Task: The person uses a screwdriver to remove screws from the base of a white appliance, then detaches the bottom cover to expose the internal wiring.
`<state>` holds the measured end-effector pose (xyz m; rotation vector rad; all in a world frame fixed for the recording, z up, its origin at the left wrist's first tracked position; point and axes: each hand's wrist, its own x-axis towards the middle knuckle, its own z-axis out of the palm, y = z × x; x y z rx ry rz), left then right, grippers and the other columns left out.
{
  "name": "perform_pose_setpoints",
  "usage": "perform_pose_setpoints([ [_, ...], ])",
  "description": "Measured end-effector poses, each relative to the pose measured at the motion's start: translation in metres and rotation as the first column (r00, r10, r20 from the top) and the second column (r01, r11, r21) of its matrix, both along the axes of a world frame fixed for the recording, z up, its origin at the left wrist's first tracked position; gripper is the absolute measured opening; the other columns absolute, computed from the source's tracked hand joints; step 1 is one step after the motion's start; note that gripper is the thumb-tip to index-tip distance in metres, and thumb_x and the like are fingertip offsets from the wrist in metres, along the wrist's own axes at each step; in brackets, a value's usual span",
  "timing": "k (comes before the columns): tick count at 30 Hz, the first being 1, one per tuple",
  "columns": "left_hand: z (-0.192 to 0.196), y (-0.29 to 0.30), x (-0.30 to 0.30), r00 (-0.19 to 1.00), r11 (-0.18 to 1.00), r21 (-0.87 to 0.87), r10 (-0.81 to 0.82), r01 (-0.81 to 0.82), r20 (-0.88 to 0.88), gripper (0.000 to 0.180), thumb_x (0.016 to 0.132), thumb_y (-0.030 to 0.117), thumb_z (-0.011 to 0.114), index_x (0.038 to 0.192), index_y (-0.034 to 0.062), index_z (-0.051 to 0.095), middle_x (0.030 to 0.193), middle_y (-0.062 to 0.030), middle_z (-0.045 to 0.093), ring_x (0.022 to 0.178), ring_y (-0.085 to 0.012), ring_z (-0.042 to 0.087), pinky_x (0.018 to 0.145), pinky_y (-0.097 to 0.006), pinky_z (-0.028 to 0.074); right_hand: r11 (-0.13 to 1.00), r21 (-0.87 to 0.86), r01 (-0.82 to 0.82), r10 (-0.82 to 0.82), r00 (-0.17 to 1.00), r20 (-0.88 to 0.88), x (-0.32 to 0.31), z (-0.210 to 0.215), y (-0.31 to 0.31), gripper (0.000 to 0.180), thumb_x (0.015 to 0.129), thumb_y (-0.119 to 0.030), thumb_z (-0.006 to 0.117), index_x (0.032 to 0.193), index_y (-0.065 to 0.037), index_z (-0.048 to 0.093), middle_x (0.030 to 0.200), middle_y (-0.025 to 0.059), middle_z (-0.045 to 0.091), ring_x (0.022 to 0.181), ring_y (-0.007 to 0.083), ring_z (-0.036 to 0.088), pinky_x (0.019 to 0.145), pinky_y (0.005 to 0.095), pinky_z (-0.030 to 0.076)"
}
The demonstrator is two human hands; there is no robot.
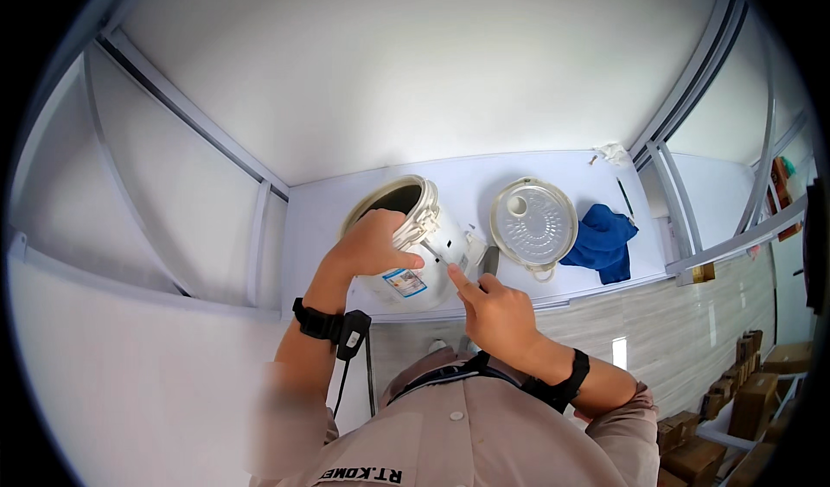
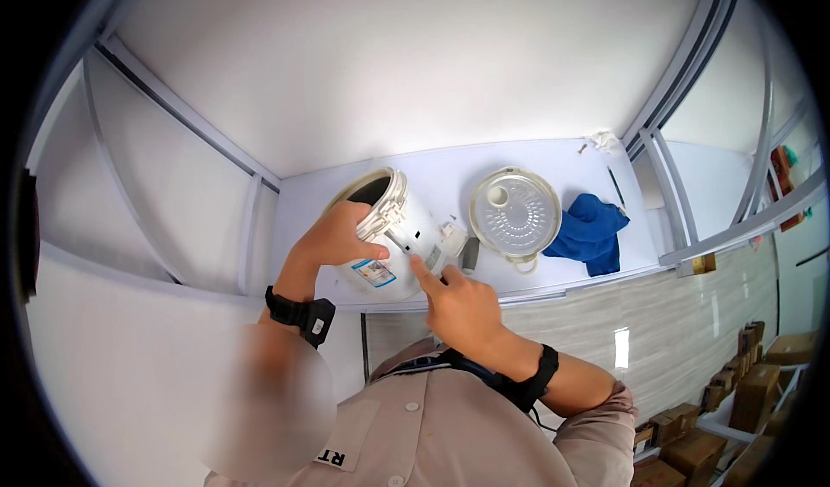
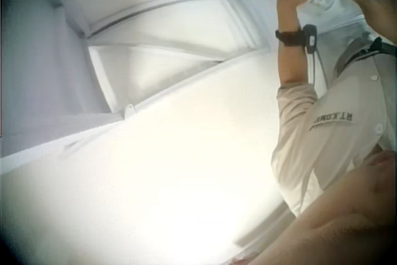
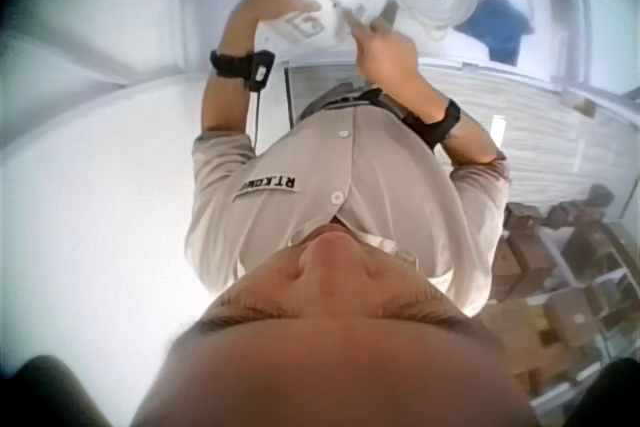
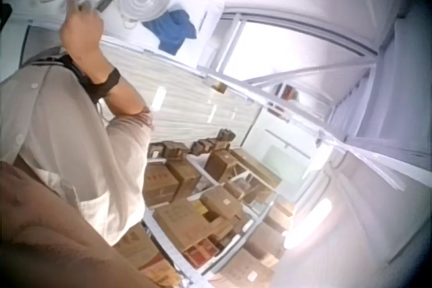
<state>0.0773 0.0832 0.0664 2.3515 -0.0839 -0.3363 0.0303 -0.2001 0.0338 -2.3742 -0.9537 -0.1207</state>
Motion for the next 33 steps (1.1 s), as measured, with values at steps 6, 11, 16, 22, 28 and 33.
perform_pose_setpoints([
  [6,0.005,-0.006,-0.005,0.997,0.981,-0.183,0.061,-0.067,-0.036,0.052,0.067,0.029,0.093,0.103,-0.0036,0.074,0.094,-0.0187,0.077,0.085,-0.0284,0.070,0.082,-0.040,0.056,0.998,0.056,-0.013,0.009,0.998,0.057,0.001,-0.020,0.002,0.071,0.082,-0.005,0.069,0.151,-0.016,0.063,0.082,0.0107,0.060,0.053,0.0297,0.062,0.050,0.0419,0.053],
  [11,-0.020,0.005,-0.005,0.996,0.982,-0.169,0.085,-0.089,-0.034,0.055,0.068,0.029,0.094,0.108,-0.0037,0.074,0.096,-0.0163,0.077,0.088,-0.0260,0.071,0.083,-0.038,0.056,0.997,-0.077,-0.028,0.029,1.000,0.010,0.005,0.016,0.005,0.066,0.084,-0.005,0.067,0.149,-0.012,0.065,0.084,0.0123,0.063,0.055,0.0301,0.065,0.050,0.0407,0.053],
  [16,-0.012,-0.001,-0.002,0.993,0.989,-0.098,0.110,-0.113,-0.038,0.054,0.067,0.031,0.094,0.104,-0.0034,0.073,0.093,-0.0154,0.077,0.084,-0.0259,0.071,0.080,-0.038,0.056,0.993,-0.119,0.012,-0.014,1.000,-0.020,0.005,0.043,0.009,0.060,0.084,-0.004,0.066,0.144,-0.013,0.069,0.081,0.0120,0.066,0.059,0.0293,0.068,0.051,0.0416,0.054],
  [22,0.010,-0.033,0.002,0.996,0.959,0.270,0.082,-0.086,0.025,0.048,0.066,0.034,0.092,0.090,-0.0002,0.070,0.084,-0.0173,0.074,0.079,-0.0351,0.070,0.075,-0.044,0.056,0.960,-0.281,-0.005,-0.019,0.996,-0.083,0.012,0.075,0.004,0.058,0.087,-0.008,0.064,0.145,-0.010,0.068,0.084,0.0147,0.069,0.065,0.0308,0.072,0.055,0.0436,0.055],
  [28,-0.008,-0.048,0.002,0.990,0.927,0.368,0.022,-0.073,0.142,0.046,0.064,0.032,0.091,0.083,-0.0024,0.066,0.078,-0.0232,0.069,0.071,-0.0418,0.066,0.068,-0.045,0.054,0.961,-0.277,-0.013,-0.032,0.987,-0.159,0.015,0.055,-0.007,0.057,0.088,-0.010,0.065,0.145,-0.010,0.067,0.087,0.0166,0.071,0.070,0.0341,0.073,0.058,0.0448,0.057],
  [33,-0.033,-0.053,-0.004,0.989,0.928,0.369,-0.014,-0.042,0.147,0.041,0.070,0.031,0.087,0.080,-0.0002,0.063,0.077,-0.0218,0.069,0.078,-0.0430,0.069,0.071,-0.050,0.055,0.987,-0.158,-0.035,-0.004,0.970,-0.245,0.022,0.021,-0.028,0.053,0.089,-0.009,0.066,0.142,-0.009,0.069,0.090,0.0150,0.073,0.078,0.0359,0.074,0.065,0.0456,0.057],
])
